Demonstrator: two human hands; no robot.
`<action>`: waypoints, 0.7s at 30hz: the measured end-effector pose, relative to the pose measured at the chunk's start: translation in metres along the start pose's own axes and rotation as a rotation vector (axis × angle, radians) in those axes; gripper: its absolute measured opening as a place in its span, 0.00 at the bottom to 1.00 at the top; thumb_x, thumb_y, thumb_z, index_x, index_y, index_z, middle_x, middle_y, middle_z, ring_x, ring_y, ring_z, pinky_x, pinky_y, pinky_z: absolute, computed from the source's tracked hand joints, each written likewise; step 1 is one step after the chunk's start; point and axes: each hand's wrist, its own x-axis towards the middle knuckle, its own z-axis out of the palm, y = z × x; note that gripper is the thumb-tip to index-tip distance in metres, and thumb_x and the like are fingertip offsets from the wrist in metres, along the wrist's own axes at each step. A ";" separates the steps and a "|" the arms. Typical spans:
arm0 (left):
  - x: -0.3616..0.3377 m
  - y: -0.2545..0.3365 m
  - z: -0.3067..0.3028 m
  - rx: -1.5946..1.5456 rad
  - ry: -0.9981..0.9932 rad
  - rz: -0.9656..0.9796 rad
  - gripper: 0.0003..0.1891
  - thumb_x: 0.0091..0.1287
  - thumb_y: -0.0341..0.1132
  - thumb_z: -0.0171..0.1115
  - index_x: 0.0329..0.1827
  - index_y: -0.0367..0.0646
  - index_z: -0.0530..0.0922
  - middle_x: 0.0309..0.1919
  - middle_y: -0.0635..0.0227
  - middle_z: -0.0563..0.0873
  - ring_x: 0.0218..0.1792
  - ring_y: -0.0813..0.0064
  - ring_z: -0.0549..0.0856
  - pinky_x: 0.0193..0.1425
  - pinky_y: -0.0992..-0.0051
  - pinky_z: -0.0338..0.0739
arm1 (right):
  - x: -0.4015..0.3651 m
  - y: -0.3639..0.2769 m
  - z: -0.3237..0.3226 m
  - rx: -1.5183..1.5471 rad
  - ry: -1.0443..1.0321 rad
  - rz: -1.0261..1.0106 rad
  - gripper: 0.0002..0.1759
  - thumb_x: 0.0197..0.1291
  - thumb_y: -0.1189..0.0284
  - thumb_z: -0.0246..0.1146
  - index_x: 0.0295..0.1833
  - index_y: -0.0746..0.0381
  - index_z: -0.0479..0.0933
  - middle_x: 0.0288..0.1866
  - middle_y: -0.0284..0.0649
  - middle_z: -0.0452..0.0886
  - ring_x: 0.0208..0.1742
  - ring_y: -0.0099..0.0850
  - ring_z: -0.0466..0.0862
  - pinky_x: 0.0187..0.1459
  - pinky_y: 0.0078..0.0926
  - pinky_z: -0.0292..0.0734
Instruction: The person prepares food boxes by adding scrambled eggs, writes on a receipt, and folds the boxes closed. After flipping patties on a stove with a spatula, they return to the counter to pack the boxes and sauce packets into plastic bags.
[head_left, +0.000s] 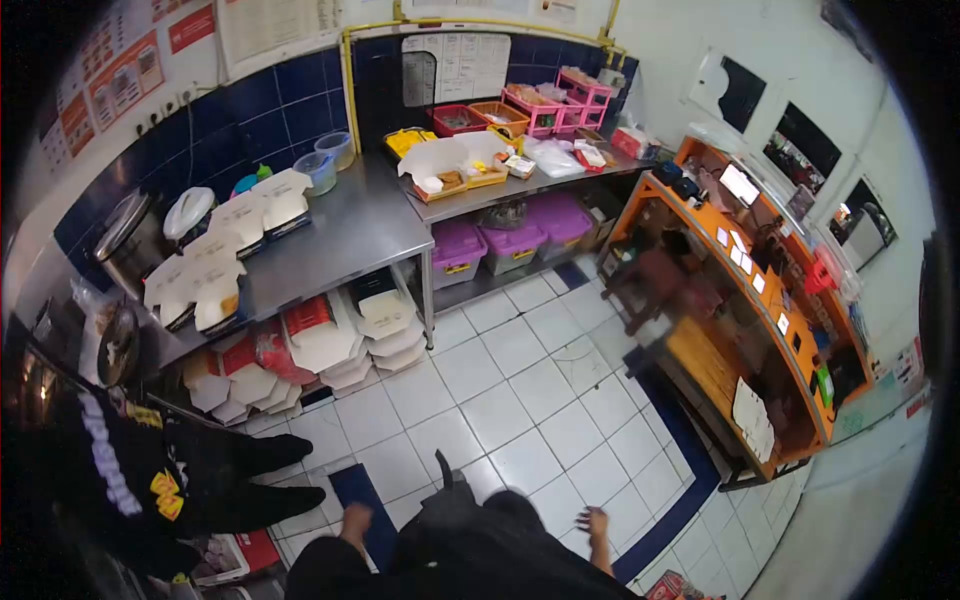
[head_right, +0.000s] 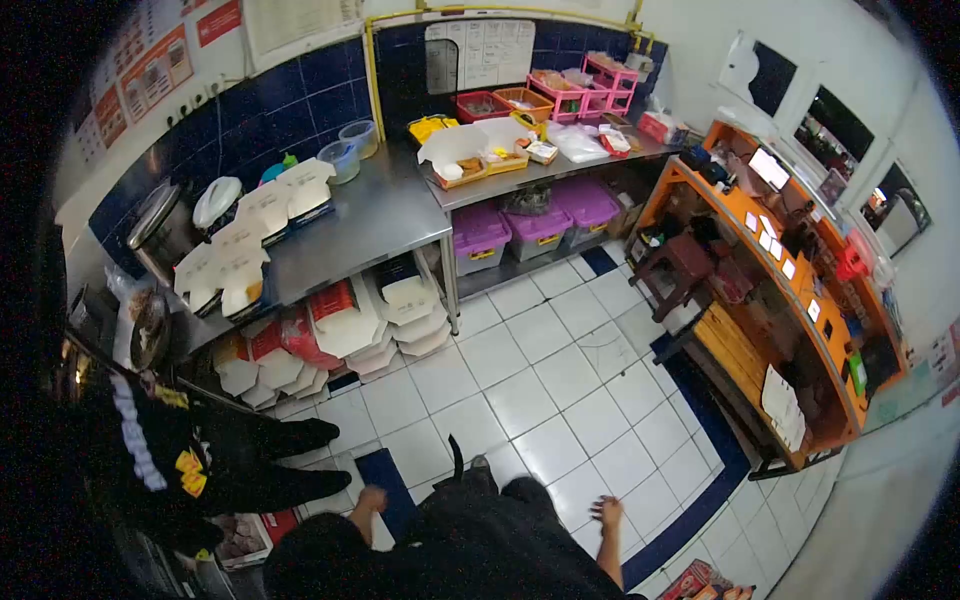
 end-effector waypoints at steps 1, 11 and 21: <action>0.073 0.045 -0.022 0.045 -0.212 0.000 0.13 0.61 0.43 0.60 0.28 0.43 0.84 0.32 0.56 0.88 0.35 0.53 0.87 0.41 0.55 0.81 | 0.008 -0.015 0.025 -0.050 -0.049 0.083 0.16 0.71 0.63 0.51 0.50 0.63 0.76 0.37 0.46 0.84 0.29 0.35 0.85 0.26 0.31 0.80; 0.464 0.457 -0.405 -0.941 0.291 0.299 0.11 0.72 0.38 0.56 0.50 0.45 0.83 0.37 0.60 0.88 0.37 0.67 0.88 0.43 0.69 0.80 | 0.277 -0.168 0.130 -0.555 -0.300 0.261 0.16 0.67 0.60 0.56 0.35 0.62 0.78 0.27 0.41 0.83 0.22 0.30 0.81 0.23 0.28 0.76; 0.641 0.375 -0.534 -0.919 0.815 -0.217 0.06 0.65 0.32 0.62 0.38 0.43 0.85 0.25 0.68 0.85 0.28 0.79 0.82 0.37 0.74 0.77 | 0.621 -0.639 0.363 -0.364 -0.361 -0.582 0.14 0.70 0.65 0.56 0.38 0.65 0.77 0.24 0.35 0.77 0.21 0.22 0.74 0.21 0.23 0.71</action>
